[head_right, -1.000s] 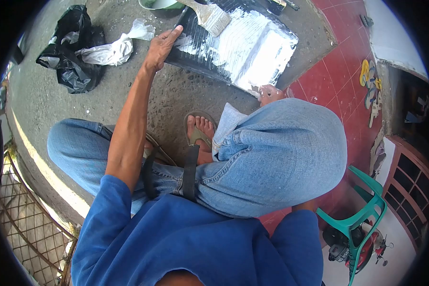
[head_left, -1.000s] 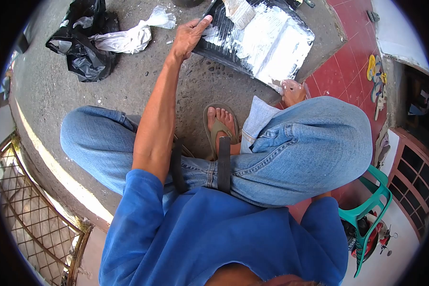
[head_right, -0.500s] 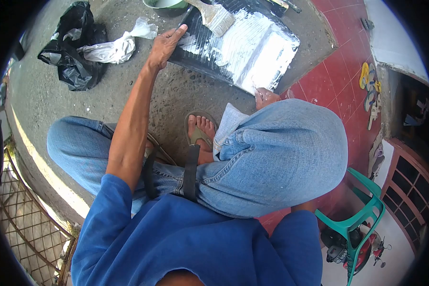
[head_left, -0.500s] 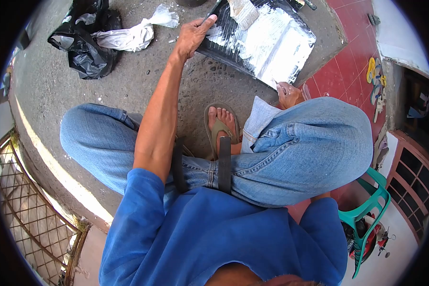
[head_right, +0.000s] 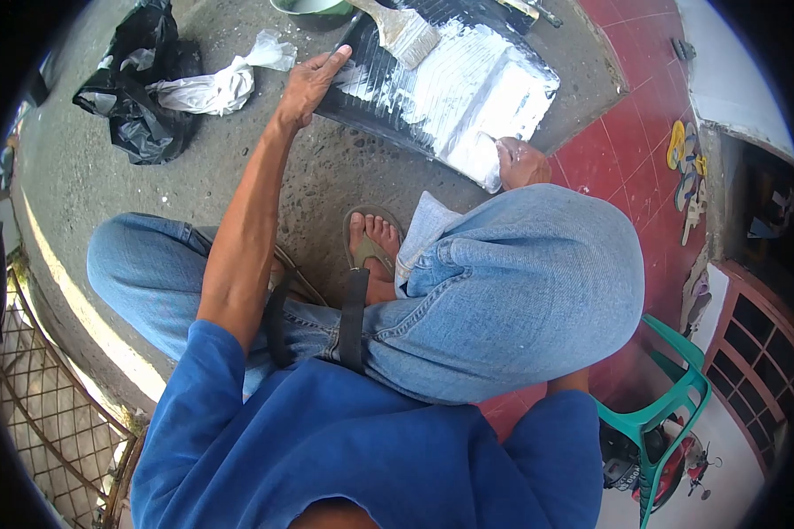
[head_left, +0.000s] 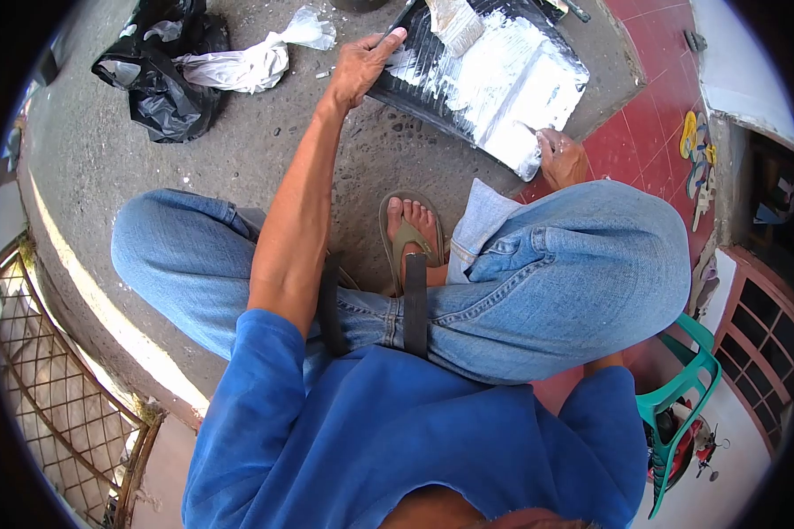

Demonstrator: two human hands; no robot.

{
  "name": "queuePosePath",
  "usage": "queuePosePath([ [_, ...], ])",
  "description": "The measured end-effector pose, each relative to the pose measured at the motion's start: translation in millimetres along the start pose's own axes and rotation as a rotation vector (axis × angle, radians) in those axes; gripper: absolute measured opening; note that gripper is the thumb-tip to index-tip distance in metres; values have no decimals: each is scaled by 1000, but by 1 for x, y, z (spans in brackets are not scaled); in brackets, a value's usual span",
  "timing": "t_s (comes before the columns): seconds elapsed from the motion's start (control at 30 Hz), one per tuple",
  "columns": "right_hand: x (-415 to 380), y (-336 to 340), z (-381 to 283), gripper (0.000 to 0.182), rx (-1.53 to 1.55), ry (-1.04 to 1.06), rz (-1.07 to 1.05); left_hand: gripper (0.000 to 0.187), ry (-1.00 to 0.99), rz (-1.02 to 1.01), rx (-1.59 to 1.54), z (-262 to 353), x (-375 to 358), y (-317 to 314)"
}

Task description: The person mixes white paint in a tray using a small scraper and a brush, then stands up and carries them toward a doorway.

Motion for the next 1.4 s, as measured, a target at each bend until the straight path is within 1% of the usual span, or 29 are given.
queuePosePath([
  [0.03, 11, 5, 3, 24, 9, -58, 74, 51, 3, -8, -10, 0, 0, -1],
  [0.13, 45, 9, 17, 24, 11, -136, 202, 52, 3, -28, -32, 1, 0, -3],
  [0.2, 45, -2, 25, 24, 85, -130, 167, 52, -6, -31, -34, 3, -2, -3],
  [0.27, 28, -16, 31, 24, 161, -109, 123, 51, -15, -17, 11, 5, -2, -1],
  [0.3, 17, -20, 28, 24, 86, -98, 72, 51, -15, -14, 35, 4, -2, -1],
  [0.4, 2, -15, 32, 24, 109, -92, -29, 56, -76, 6, -33, 2, -1, -1],
  [0.5, 27, 3, 37, 24, 141, -178, 176, 56, -73, -29, -54, -2, 3, -1],
  [0.6, 55, 4, 46, 24, 72, -132, 253, 51, -10, -22, 5, 5, -2, -4],
  [0.63, 56, -2, 47, 24, 58, -159, 190, 51, -11, -20, 16, 6, -1, -4],
  [0.73, 30, -15, 34, 24, 66, -28, 98, 49, -15, -3, 32, 7, -1, -4],
  [0.77, 22, -17, 33, 23, 43, -50, 0, 48, -18, 0, 32, 8, -1, -4],
  [0.87, 28, -1, 33, 23, 18, -87, 162, 48, -5, -10, -17, 7, -4, -4],
  [0.9, 39, 10, 31, 23, 18, -123, 180, 48, 1, -20, -41, 7, -4, -5],
  [1.0, 76, 13, 49, 22, -1, -102, 288, 47, 13, -39, -36, 6, -1, -6],
  [1.1, 70, 0, 43, 23, 24, -65, 217, 46, -30, -17, 17, 5, 2, -4],
  [1.2, 40, -5, 32, 24, 15, -25, 44, 46, 5, -18, 21, 5, 2, -4],
  [1.23, 37, -2, 30, 25, 35, -100, 47, 47, 0, -8, 14, 5, 2, -3],
  [1.33, 58, 10, 42, 24, 41, -111, 225, 48, 1, -16, 8, 2, 2, -3],
  [1.37, 69, 10, 47, 25, 30, -72, 293, 48, 8, -26, 4, 2, 4, -3],
  [1.4, 68, 8, 48, 25, 58, -120, 250, 49, 13, -33, -2, 3, 5, -4],
])
Point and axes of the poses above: each hand's wrist, its own x-axis towards the middle knuckle, its own y-axis out of the back of the hand, z = x × y, the point moved 3 cm from there along x, towards the middle knuckle, and after that the axes turned 5 degrees about -x, right-handed, at the moved point
